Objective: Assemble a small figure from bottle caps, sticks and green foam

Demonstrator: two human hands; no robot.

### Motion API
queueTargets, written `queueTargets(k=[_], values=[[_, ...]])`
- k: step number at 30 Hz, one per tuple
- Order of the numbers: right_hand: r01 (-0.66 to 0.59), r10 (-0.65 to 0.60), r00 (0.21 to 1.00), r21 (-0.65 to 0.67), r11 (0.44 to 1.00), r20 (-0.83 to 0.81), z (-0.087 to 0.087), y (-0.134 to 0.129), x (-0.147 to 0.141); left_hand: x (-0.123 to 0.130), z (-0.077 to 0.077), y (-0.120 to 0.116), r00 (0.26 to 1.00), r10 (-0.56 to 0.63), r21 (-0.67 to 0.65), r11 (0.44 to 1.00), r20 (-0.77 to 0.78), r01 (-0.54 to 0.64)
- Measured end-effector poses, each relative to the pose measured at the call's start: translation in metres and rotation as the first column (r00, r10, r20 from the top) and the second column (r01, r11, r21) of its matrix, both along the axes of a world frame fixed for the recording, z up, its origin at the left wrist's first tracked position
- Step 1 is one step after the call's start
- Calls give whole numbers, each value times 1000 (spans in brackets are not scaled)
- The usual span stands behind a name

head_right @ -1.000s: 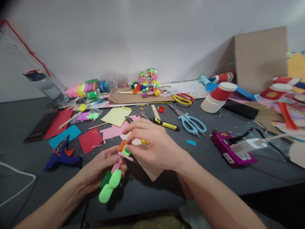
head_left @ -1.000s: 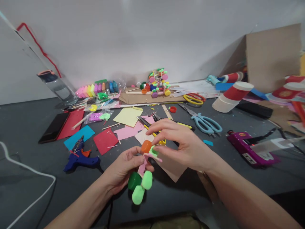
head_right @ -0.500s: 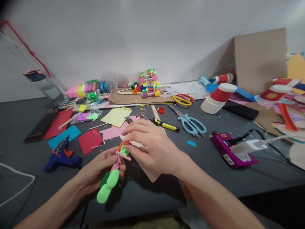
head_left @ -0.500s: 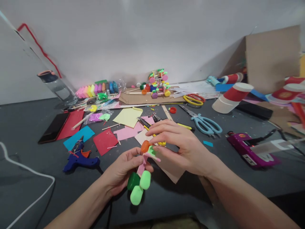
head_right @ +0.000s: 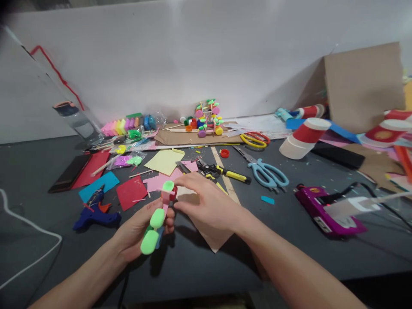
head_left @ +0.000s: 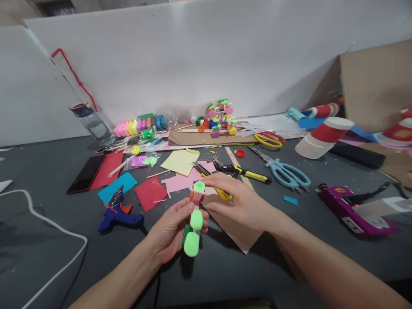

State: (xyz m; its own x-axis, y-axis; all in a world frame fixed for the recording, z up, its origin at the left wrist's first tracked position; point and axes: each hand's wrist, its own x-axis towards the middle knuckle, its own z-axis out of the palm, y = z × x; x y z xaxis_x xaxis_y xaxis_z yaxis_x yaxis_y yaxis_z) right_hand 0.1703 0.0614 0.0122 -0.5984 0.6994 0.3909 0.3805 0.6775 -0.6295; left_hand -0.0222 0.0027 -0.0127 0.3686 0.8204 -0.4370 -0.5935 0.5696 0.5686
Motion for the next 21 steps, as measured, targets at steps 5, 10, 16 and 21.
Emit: queueTargets(k=[5, 10, 16, 21], values=[[-47, 46, 998, 28, 998, 42, -11, 3, -3, 1, -4, 0, 1000, -21, 34, 999, -9, 21], [-80, 76, 992, 36, 996, 102, -13, 8, -3, -1, -12, 3, 990, -111, 63, 991, -85, 116], [-168, 152, 970, 71, 983, 188, -16, 12, -2, -4, -13, 8, 940, -174, 128, 967, -292, 218], [-166, 139, 960, 91, 982, 243, -19, 14, -1, -14, -5, 7, 836, -74, 221, 948, -544, 228]])
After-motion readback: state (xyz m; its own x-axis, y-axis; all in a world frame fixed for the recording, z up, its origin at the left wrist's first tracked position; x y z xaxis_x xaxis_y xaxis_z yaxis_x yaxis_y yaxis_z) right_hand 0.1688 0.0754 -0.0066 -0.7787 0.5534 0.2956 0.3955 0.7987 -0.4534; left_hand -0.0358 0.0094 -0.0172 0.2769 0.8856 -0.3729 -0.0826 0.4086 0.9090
